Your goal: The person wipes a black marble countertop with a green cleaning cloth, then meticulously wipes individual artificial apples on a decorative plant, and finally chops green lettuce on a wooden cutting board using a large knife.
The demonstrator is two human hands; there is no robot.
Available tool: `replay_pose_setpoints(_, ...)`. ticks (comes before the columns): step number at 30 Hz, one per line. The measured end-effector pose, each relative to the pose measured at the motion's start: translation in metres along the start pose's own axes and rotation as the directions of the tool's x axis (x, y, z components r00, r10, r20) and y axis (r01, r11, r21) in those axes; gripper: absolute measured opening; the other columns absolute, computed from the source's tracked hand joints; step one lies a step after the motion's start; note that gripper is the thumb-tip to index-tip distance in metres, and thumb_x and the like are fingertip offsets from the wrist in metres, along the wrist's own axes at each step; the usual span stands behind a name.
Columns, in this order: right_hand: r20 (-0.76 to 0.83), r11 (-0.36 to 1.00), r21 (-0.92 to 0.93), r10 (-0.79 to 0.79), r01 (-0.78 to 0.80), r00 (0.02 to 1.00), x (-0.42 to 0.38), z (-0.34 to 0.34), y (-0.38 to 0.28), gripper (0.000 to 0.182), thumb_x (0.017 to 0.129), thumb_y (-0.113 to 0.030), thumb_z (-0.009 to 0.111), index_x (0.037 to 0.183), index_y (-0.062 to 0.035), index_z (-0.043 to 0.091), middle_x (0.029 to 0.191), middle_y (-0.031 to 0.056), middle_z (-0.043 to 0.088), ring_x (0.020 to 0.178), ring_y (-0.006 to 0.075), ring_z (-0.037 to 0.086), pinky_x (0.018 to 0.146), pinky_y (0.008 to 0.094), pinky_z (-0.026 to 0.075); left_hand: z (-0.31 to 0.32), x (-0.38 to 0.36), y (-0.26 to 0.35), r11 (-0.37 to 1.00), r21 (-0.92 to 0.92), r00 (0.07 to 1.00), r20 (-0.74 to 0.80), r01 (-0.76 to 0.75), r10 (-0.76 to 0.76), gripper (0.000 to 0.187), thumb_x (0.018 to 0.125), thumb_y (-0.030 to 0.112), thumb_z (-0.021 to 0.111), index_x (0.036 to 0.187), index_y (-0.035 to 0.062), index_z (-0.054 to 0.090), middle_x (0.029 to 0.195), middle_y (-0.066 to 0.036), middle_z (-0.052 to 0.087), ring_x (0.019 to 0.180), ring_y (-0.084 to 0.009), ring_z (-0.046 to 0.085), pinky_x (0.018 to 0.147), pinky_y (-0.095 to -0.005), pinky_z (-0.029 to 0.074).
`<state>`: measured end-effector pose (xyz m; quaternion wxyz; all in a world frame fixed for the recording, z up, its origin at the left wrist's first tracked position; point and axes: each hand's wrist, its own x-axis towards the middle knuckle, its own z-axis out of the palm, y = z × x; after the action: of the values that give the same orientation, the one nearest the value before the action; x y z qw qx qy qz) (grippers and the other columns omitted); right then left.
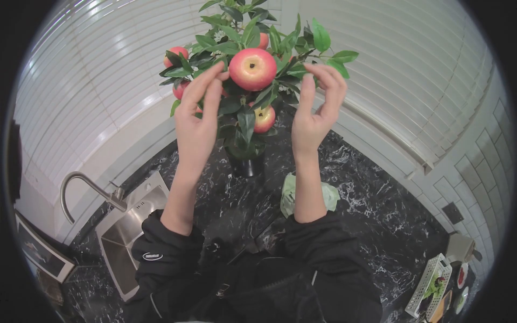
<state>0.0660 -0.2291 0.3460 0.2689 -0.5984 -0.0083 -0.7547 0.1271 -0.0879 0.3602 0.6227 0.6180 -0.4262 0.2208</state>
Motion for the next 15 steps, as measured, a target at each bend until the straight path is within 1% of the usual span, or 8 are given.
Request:
replay_pose_setpoints(3, 0.103, 1.0, 0.007, -0.026, 0.026, 0.994, 0.015, 0.007, -0.016, 0.015, 0.089, -0.012, 0.05, 0.095, -0.0092, 0.064, 0.097, 0.0034, 0.059, 0.096, 0.0154, 0.051, 0.083, 0.0272, 0.04, 0.004, 0.001, 0.001, 0.999, -0.043, 1.0, -0.01, -0.009, 0.008, 0.034, 0.096, 0.026, 0.036, 0.118, 0.0073, 0.055, 0.107, -0.002, 0.063, 0.118, -0.0235, 0.045, 0.098, -0.04, 0.029)
replay_pose_setpoints(5, 0.22, 0.984, 0.113, 0.109, -0.136, 0.969, 0.019, 0.012, -0.023, 0.017, 0.088, -0.015, 0.052, 0.1, -0.0097, 0.064, 0.099, 0.0039, 0.059, 0.096, 0.0141, 0.051, 0.084, 0.0264, 0.04, 0.008, 0.0, 0.0, 0.999, -0.025, 0.999, -0.008, -0.043, 0.043, 0.034, 0.095, 0.025, 0.039, 0.121, 0.0074, 0.053, 0.116, -0.005, 0.058, 0.121, -0.0278, 0.04, 0.1, -0.0392, 0.03)
replay_pose_setpoints(6, 0.251, 0.974, 0.137, 0.14, -0.179, 0.958, 0.02, 0.013, -0.025, 0.018, 0.088, -0.016, 0.053, 0.101, -0.0098, 0.064, 0.1, 0.0041, 0.058, 0.096, 0.0137, 0.051, 0.084, 0.0263, 0.04, 0.009, -0.001, 0.0, 0.999, -0.02, 0.999, -0.007, -0.051, 0.051, 0.034, 0.095, 0.025, 0.04, 0.122, 0.0075, 0.052, 0.118, -0.006, 0.056, 0.122, -0.0289, 0.039, 0.1, -0.039, 0.031)
replay_pose_setpoints(8, 0.293, 0.948, 0.149, 0.228, -0.28, 0.928, 0.019, 0.016, -0.027, 0.019, 0.088, -0.017, 0.053, 0.1, -0.0097, 0.065, 0.1, 0.0046, 0.059, 0.097, 0.0131, 0.05, 0.084, 0.0255, 0.041, 0.009, -0.002, 0.001, 1.0, -0.011, 1.0, 0.016, -0.022, 0.022, 0.035, 0.091, 0.024, 0.049, 0.123, 0.0094, 0.052, 0.12, -0.005, 0.055, 0.122, -0.0298, 0.039, 0.099, -0.0394, 0.033)
replay_pose_setpoints(9, 0.305, 0.939, 0.155, 0.251, -0.308, 0.919, 0.018, 0.017, -0.028, 0.019, 0.088, -0.018, 0.053, 0.099, -0.0097, 0.065, 0.101, 0.0048, 0.059, 0.098, 0.0129, 0.05, 0.083, 0.0253, 0.041, 0.009, -0.003, 0.001, 1.0, -0.004, 1.0, 0.022, -0.015, 0.015, 0.036, 0.09, 0.024, 0.051, 0.123, 0.0099, 0.052, 0.121, -0.004, 0.055, 0.122, -0.03, 0.039, 0.099, -0.0394, 0.033)
replay_pose_setpoints(11, 0.316, 0.933, 0.171, 0.253, -0.317, 0.914, 0.018, 0.017, -0.028, 0.018, 0.086, -0.02, 0.054, 0.097, -0.0112, 0.066, 0.092, 0.0013, 0.055, 0.087, 0.0106, 0.045, 0.081, 0.0241, 0.038, 0.008, -0.004, 0.002, 0.999, 0.022, 0.999, 0.034, -0.025, 0.024, 0.037, 0.089, 0.022, 0.053, 0.125, 0.0126, 0.05, 0.122, -0.002, 0.054, 0.122, -0.0298, 0.038, 0.099, -0.0399, 0.033)
replay_pose_setpoints(12, 0.315, 0.93, 0.178, 0.257, -0.323, 0.914, 0.017, 0.019, -0.026, 0.018, 0.086, -0.021, 0.054, 0.096, -0.0116, 0.066, 0.089, 0.0004, 0.054, 0.084, 0.0101, 0.044, 0.081, 0.0237, 0.037, 0.007, -0.004, 0.001, 0.999, 0.033, 0.999, 0.042, -0.029, 0.028, 0.038, 0.089, 0.022, 0.053, 0.126, 0.0133, 0.05, 0.123, -0.001, 0.054, 0.122, -0.0297, 0.038, 0.099, -0.04, 0.033)
replay_pose_setpoints(15, 0.338, 0.915, 0.225, 0.249, -0.335, 0.907, 0.015, 0.02, -0.016, 0.018, 0.085, -0.02, 0.057, 0.098, -0.0079, 0.063, 0.081, -0.002, 0.051, 0.072, 0.0064, 0.041, 0.071, 0.0187, 0.036, 0.009, -0.004, 0.001, 0.998, 0.053, 0.999, 0.043, -0.032, 0.03, 0.04, 0.088, 0.023, 0.056, 0.126, 0.0138, 0.05, 0.124, 0.0, 0.054, 0.122, -0.0289, 0.038, 0.099, -0.0393, 0.033)
